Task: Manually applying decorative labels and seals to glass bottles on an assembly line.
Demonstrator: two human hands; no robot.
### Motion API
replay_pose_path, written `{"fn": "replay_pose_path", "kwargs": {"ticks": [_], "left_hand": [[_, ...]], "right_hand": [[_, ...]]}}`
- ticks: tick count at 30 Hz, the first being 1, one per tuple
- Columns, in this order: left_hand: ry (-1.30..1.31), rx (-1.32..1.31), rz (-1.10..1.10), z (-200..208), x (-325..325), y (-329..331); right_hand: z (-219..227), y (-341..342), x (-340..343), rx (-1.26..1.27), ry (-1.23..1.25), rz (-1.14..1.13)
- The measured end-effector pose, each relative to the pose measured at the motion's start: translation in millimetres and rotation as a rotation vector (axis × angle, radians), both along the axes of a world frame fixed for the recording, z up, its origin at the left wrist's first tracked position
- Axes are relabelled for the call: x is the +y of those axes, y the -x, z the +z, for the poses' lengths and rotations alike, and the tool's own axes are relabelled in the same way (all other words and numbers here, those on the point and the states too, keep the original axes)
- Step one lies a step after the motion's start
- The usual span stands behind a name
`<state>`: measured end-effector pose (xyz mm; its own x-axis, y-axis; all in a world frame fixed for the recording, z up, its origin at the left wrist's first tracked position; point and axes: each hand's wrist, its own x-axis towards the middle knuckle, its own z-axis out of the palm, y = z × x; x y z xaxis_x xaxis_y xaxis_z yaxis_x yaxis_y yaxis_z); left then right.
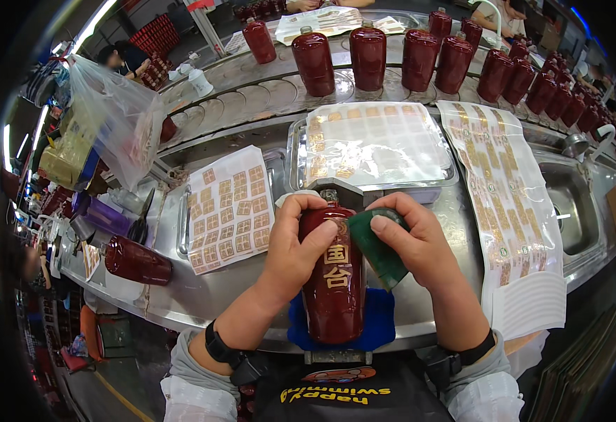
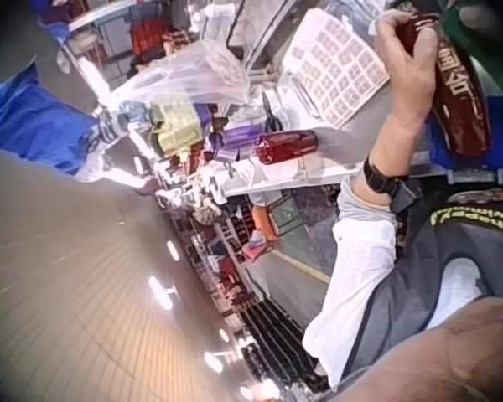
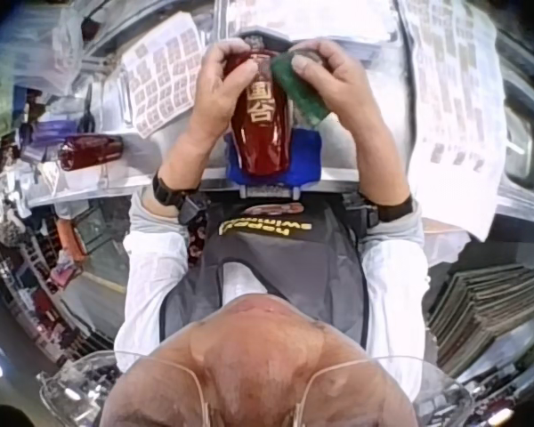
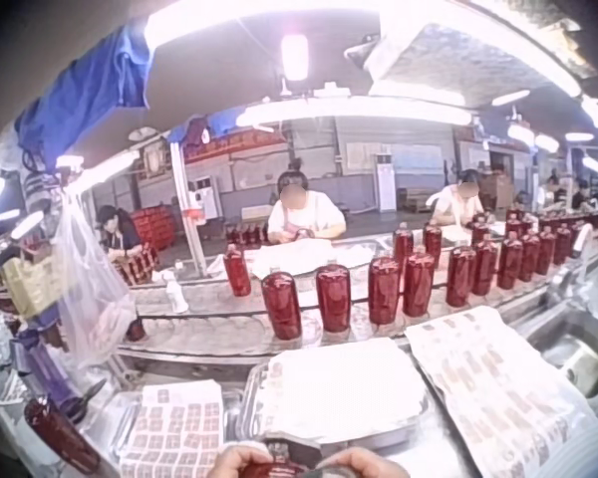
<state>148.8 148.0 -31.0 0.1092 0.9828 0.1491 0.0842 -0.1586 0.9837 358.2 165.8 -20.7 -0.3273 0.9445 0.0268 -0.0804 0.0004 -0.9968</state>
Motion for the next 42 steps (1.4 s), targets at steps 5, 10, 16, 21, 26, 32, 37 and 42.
{"fn": "replay_pose_path", "kwargs": {"ticks": [5, 10, 16, 21, 26, 32, 37, 42], "left_hand": [[-0.002, -0.035, -0.021, -4, 0, 3], [-0.027, 0.031, -0.017, -8, 1, 7], [-0.015, 0.000, -0.019, -7, 0, 5], [-0.026, -0.012, -0.021, -4, -1, 2], [-0.035, 0.003, 0.006, -5, 2, 4], [-0.021, 0.062, 0.017, -5, 7, 5], [-0.253, -0.155, 0.091, 1, 0, 0], [-0.819, 0.478, 0.001, 12, 4, 27]], "right_hand": [[2, 1, -15, -0.286, -0.466, -0.246], [-4, 10, -27, -0.493, -0.861, -0.085], [-5, 12, -27, -0.604, -0.931, -0.070], [-5, 13, -27, -0.606, -0.927, -0.083], [-5, 13, -26, -0.597, -0.919, -0.081], [-4, 13, -26, -0.594, -0.916, -0.090], [-5, 13, -26, -0.535, -0.884, -0.093], [-7, 12, -26, -0.488, -0.859, -0.096]]}}
